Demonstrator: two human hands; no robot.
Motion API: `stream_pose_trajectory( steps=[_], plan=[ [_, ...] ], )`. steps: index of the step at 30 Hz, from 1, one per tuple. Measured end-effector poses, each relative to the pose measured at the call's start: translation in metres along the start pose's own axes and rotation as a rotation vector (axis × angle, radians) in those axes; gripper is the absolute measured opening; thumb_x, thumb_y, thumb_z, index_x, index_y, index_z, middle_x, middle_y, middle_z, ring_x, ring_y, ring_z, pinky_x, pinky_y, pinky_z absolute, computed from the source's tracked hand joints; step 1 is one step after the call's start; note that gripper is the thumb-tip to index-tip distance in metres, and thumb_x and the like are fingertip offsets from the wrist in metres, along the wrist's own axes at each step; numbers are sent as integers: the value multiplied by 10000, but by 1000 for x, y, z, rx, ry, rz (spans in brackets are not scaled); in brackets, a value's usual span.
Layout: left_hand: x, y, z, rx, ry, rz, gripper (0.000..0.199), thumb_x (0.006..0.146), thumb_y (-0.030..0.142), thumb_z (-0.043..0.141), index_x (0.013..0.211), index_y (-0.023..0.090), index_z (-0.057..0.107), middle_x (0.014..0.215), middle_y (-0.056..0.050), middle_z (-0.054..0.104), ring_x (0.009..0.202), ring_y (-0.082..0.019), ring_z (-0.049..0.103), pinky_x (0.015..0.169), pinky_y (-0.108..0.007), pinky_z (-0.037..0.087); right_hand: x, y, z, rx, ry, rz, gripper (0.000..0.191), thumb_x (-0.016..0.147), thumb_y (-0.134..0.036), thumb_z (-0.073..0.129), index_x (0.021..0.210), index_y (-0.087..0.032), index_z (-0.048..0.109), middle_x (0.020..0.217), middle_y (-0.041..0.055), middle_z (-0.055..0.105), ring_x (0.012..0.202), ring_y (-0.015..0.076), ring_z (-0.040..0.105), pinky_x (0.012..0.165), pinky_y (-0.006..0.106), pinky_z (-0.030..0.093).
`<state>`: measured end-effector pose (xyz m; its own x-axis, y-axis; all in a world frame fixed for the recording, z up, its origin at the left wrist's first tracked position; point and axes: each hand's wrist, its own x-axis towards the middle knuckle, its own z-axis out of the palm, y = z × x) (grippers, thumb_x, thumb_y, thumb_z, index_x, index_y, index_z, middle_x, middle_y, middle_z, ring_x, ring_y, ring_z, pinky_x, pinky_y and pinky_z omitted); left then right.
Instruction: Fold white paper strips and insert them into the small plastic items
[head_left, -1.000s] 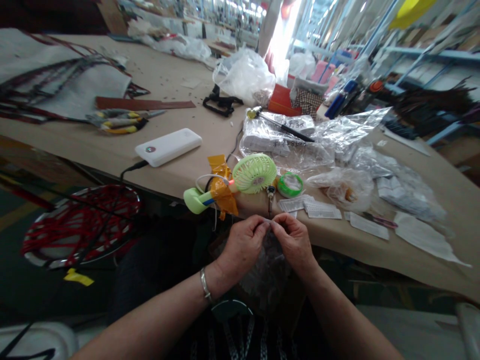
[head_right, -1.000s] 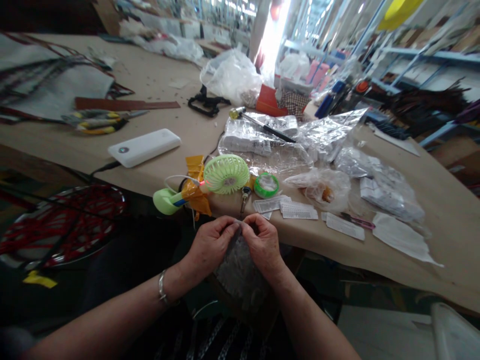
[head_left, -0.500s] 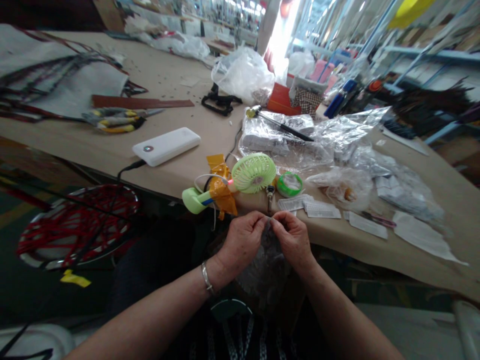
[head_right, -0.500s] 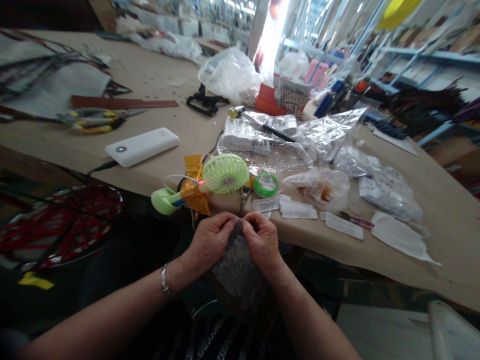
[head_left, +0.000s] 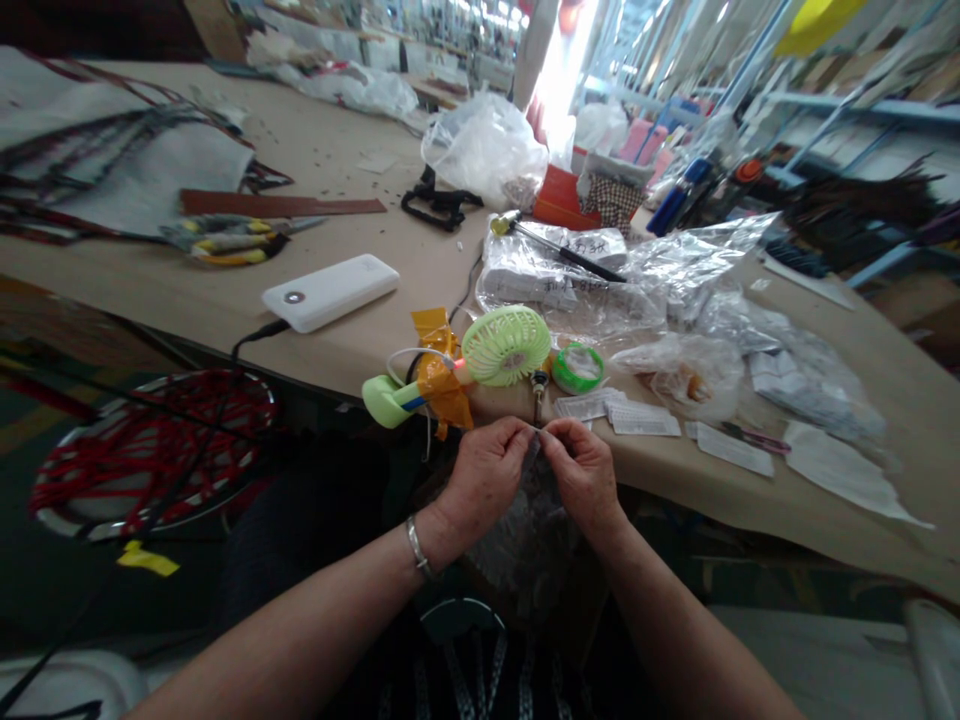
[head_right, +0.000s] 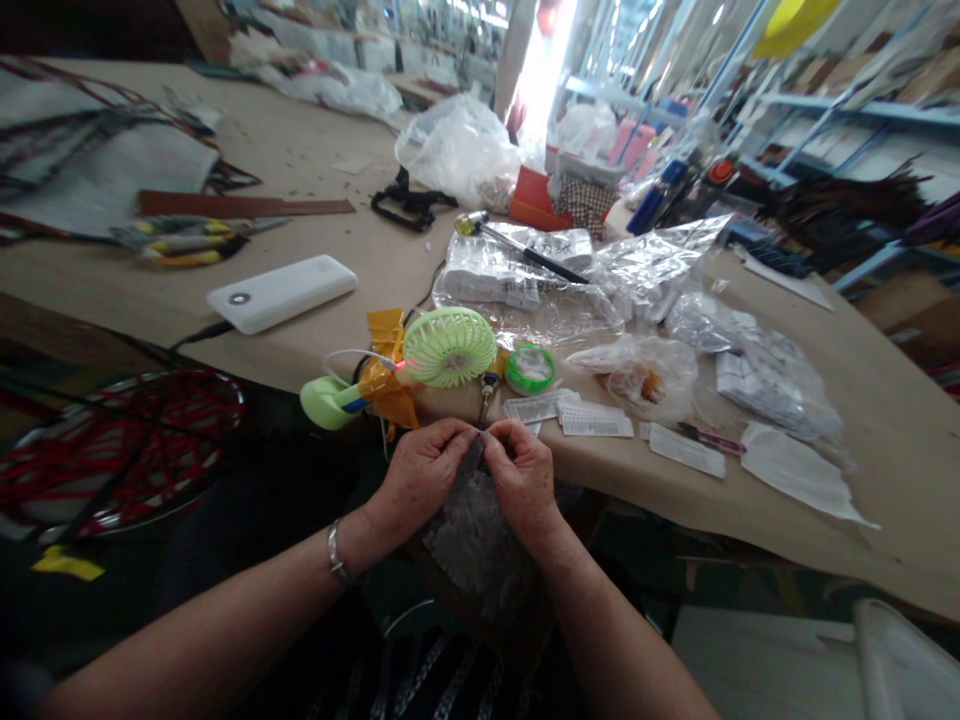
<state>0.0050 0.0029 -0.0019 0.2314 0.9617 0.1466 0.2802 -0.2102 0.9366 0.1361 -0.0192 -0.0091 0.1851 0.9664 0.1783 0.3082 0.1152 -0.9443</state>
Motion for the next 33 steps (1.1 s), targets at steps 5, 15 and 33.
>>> stream_pose_trajectory(
  steps=[5,15,33],
  plan=[
    [-7,6,-3,-15,-21,-5,214,834,226,465,704,151,617,638,20,590,595,-90,516,565,-185,381,-9,-3,-2,10,-5,-9,124,798,-287,568,752,-171,577,631,-32,538,584,98,484,574,211,405],
    [-22,-14,-5,-14,-120,-127,236,834,278,466,836,173,678,797,-26,690,741,-150,606,691,-233,438,-9,-13,-47,-681,21,-472,157,849,-239,537,973,-180,612,910,54,647,881,181,580,819,304,459],
    [-20,2,25,-595,-307,-552,161,759,268,564,710,128,628,662,-36,639,600,-122,571,588,-231,446,0,14,-65,-675,104,-693,123,835,-158,563,868,-235,653,929,15,697,981,180,600,1004,436,326]
  ],
)
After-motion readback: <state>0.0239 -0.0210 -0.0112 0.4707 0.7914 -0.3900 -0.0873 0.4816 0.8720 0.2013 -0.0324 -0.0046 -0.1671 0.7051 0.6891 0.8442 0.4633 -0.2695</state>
